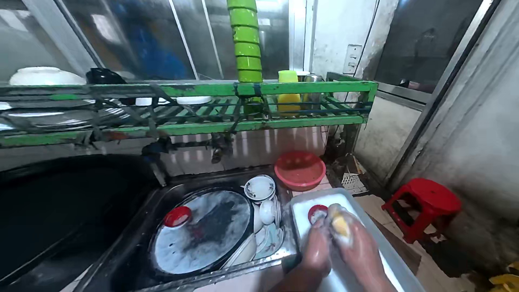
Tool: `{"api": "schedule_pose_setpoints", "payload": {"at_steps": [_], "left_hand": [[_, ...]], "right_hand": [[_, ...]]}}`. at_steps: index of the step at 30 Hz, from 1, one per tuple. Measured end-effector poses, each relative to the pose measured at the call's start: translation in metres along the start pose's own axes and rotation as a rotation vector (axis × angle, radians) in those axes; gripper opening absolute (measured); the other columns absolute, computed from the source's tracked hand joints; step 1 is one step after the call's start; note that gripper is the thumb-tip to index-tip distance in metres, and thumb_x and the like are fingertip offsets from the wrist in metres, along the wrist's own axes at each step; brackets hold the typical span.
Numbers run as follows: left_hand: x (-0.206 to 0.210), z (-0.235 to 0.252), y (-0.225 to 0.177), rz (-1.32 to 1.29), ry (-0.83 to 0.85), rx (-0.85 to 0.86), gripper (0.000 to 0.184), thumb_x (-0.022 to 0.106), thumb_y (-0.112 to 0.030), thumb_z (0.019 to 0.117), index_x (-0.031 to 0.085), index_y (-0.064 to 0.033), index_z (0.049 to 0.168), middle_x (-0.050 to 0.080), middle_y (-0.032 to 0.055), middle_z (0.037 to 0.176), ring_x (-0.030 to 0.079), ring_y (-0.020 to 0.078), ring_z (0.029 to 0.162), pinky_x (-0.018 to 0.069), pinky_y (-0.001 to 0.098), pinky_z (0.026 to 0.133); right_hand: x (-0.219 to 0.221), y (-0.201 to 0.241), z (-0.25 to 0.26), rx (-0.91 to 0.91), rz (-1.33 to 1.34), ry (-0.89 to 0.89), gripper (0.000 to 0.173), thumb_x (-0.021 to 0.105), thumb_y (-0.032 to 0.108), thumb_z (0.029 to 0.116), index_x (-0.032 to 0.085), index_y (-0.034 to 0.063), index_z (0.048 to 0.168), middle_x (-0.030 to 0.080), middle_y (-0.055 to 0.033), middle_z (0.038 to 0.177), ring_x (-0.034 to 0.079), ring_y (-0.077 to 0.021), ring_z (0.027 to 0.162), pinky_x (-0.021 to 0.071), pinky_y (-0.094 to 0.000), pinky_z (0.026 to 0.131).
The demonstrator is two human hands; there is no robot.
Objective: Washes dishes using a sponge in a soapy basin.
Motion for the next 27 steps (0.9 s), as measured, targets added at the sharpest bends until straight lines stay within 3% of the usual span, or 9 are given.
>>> {"api": "schedule_pose_setpoints", "payload": {"at_steps": [3, 5, 8, 14, 18, 22, 23, 25, 27], "left_hand": [[-0.005, 0.008, -0.005, -0.381, -0.126, -0.146, 0.031, 0.043, -0.024, 0.1095, 0.062, -0.0013, 0.119, 0.067, 0.0143, 0.102, 0.067, 0.0238, 0.092, 0.0568, 0.0422, 0.080], [-0.007, 0.012, -0.016, -0.473, -0.068, -0.131, 0.033, 0.046, -0.024, 0.1088, 0.062, -0.0023, 0.126, 0.069, 0.0151, 0.112, 0.068, 0.0255, 0.103, 0.0580, 0.0452, 0.087], [-0.008, 0.008, -0.022, -0.354, 0.032, -0.085, 0.029, 0.047, -0.018, 0.1077, 0.063, 0.0001, 0.125, 0.069, 0.0151, 0.119, 0.067, 0.0245, 0.111, 0.0571, 0.0444, 0.095], [0.001, -0.001, -0.027, 0.469, 0.211, -0.025, 0.033, 0.049, -0.011, 0.1047, 0.061, 0.0019, 0.133, 0.063, 0.0182, 0.131, 0.060, 0.0232, 0.121, 0.0475, 0.0425, 0.105], [0.004, -0.003, -0.046, 0.197, 0.271, 0.125, 0.027, 0.052, -0.012, 0.1016, 0.066, 0.0029, 0.119, 0.066, 0.0119, 0.118, 0.063, 0.0151, 0.109, 0.0525, 0.0342, 0.097], [0.002, 0.013, -0.022, -0.026, 0.236, 0.069, 0.045, 0.032, -0.028, 0.1119, 0.051, -0.0047, 0.145, 0.058, 0.0105, 0.141, 0.057, 0.0172, 0.127, 0.0490, 0.0386, 0.107], [0.005, 0.014, -0.012, -0.133, 0.178, -0.044, 0.046, 0.030, -0.037, 0.1131, 0.050, -0.0096, 0.145, 0.062, 0.0090, 0.133, 0.062, 0.0180, 0.118, 0.0537, 0.0401, 0.099], [0.004, 0.016, 0.000, -0.272, 0.066, -0.173, 0.046, 0.034, -0.044, 0.1112, 0.054, -0.0116, 0.136, 0.066, 0.0110, 0.116, 0.066, 0.0227, 0.104, 0.0565, 0.0445, 0.086], [-0.007, 0.025, -0.002, -0.137, 0.093, -0.057, 0.044, 0.036, -0.035, 0.1118, 0.052, -0.0088, 0.143, 0.063, 0.0117, 0.130, 0.063, 0.0219, 0.115, 0.0549, 0.0446, 0.096]], "right_hand": [[0.018, 0.008, -0.021, -0.266, 0.043, -0.075, 0.057, 0.072, 0.023, 0.0843, 0.063, -0.0059, 0.133, 0.059, -0.0315, 0.138, 0.053, -0.0501, 0.133, 0.0405, -0.0624, 0.112], [0.017, -0.016, -0.022, -0.099, 0.394, -0.191, 0.064, 0.074, 0.014, 0.0856, 0.050, -0.0190, 0.135, 0.054, -0.0334, 0.141, 0.054, -0.0354, 0.135, 0.0438, -0.0447, 0.115], [0.006, -0.046, -0.007, 0.289, 0.731, -0.225, 0.070, 0.063, 0.008, 0.0931, 0.030, -0.0111, 0.152, 0.050, -0.0271, 0.144, 0.055, -0.0206, 0.128, 0.0471, -0.0345, 0.108], [-0.005, -0.017, 0.012, 0.162, 0.248, 0.117, 0.068, 0.081, 0.032, 0.0840, 0.057, -0.0013, 0.139, 0.069, -0.0186, 0.125, 0.067, -0.0285, 0.116, 0.0518, -0.0507, 0.103], [-0.016, -0.052, 0.018, 0.399, 0.805, -0.060, 0.069, 0.067, 0.006, 0.0880, 0.037, -0.0027, 0.150, 0.062, -0.0166, 0.126, 0.066, -0.0159, 0.104, 0.0584, -0.0347, 0.087], [-0.037, -0.010, 0.026, 0.102, 0.456, -0.159, 0.065, 0.081, 0.018, 0.0798, 0.056, -0.0094, 0.133, 0.067, -0.0193, 0.123, 0.066, -0.0209, 0.113, 0.0552, -0.0384, 0.100], [-0.034, 0.001, 0.024, 0.033, 0.393, -0.140, 0.063, 0.082, 0.019, 0.0797, 0.059, -0.0094, 0.130, 0.070, -0.0188, 0.120, 0.068, -0.0206, 0.111, 0.0560, -0.0387, 0.099], [-0.019, -0.007, 0.021, 0.135, 0.492, -0.059, 0.063, 0.080, 0.018, 0.0827, 0.056, -0.0080, 0.135, 0.070, -0.0170, 0.120, 0.069, -0.0176, 0.109, 0.0562, -0.0361, 0.098], [-0.010, -0.031, 0.014, 0.348, 0.729, 0.017, 0.059, 0.064, 0.015, 0.0945, 0.043, -0.0039, 0.147, 0.066, -0.0152, 0.121, 0.068, -0.0159, 0.103, 0.0584, -0.0362, 0.090]]}}
Point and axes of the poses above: each hand's wrist, its own z-axis towards the middle knuckle, its own x-axis out of the palm, y = z × x, the point moved 8 cm from there along z, towards the middle knuckle
